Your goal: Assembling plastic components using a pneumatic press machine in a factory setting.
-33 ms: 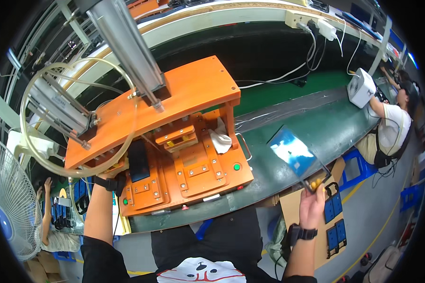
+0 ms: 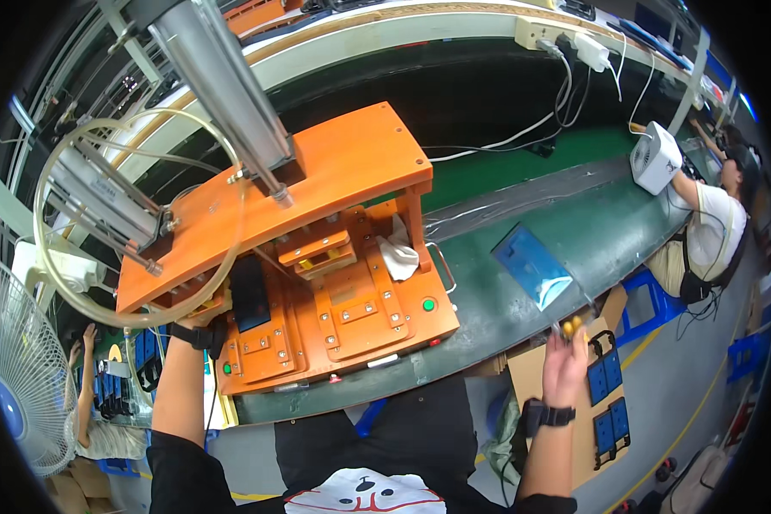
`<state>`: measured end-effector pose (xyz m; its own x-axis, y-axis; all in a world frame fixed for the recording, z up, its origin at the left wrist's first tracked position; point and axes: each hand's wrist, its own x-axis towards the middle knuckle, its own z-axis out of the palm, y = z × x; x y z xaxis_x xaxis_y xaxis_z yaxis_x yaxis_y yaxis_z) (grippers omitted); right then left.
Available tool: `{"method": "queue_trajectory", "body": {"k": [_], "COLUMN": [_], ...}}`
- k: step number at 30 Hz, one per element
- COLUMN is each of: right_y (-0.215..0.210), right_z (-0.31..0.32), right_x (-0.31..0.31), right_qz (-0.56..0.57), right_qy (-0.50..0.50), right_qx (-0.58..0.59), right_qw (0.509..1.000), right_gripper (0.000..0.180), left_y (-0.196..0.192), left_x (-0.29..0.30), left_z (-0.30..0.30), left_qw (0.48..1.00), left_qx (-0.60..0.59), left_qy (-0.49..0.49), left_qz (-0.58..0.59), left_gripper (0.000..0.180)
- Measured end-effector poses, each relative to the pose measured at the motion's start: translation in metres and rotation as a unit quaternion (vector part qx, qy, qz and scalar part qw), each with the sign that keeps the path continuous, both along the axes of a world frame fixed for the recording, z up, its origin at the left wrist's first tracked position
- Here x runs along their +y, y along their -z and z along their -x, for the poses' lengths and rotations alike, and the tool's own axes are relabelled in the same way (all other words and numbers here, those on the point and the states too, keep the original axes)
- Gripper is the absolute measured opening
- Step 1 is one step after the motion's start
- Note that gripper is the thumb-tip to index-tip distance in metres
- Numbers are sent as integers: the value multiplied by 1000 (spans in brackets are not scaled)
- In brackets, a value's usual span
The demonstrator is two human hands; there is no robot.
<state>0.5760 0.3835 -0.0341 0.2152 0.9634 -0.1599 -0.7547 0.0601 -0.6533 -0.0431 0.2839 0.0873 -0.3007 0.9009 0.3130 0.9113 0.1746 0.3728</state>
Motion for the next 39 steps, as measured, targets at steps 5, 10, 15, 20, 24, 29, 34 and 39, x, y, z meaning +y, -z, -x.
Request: {"method": "queue_trajectory", "body": {"k": [5,10,15,20,24,29,34,39], "right_y": [36,20,-5,-7,-11,-10,-8,-10], "right_z": [37,136,211,181,123,82,83,78], "right_x": [114,223,279,315,371,440,446,430], "right_qz": [-36,47,128,-114,-52,49,-78,-240], "right_qy": [-16,-70,-347,-85,30,24,52,77], "right_qx": [-2,22,-315,-763,-938,-989,-991,-951], "right_qw": [999,996,874,631,341,138,95,180], "right_gripper": [26,23,46,30,41,46,23,16], "left_y": [-5,-15,-25,-40,-68,-52,-52,-48], "left_x": [-32,-32,-56,-45,-57,-82,-86,-91], "left_z": [-16,-20,-10,-54,-112,-94,-107,-128], "left_qw": [998,996,992,985,957,929,955,976], "left_qx": [-15,-44,-76,-98,-48,-62,-149,-185], "left_qy": [-45,-38,3,-19,-65,-129,-91,-73], "left_qz": [42,68,97,138,278,341,240,90], "left_gripper": [28,28,28,29,57,50,47,44]}}
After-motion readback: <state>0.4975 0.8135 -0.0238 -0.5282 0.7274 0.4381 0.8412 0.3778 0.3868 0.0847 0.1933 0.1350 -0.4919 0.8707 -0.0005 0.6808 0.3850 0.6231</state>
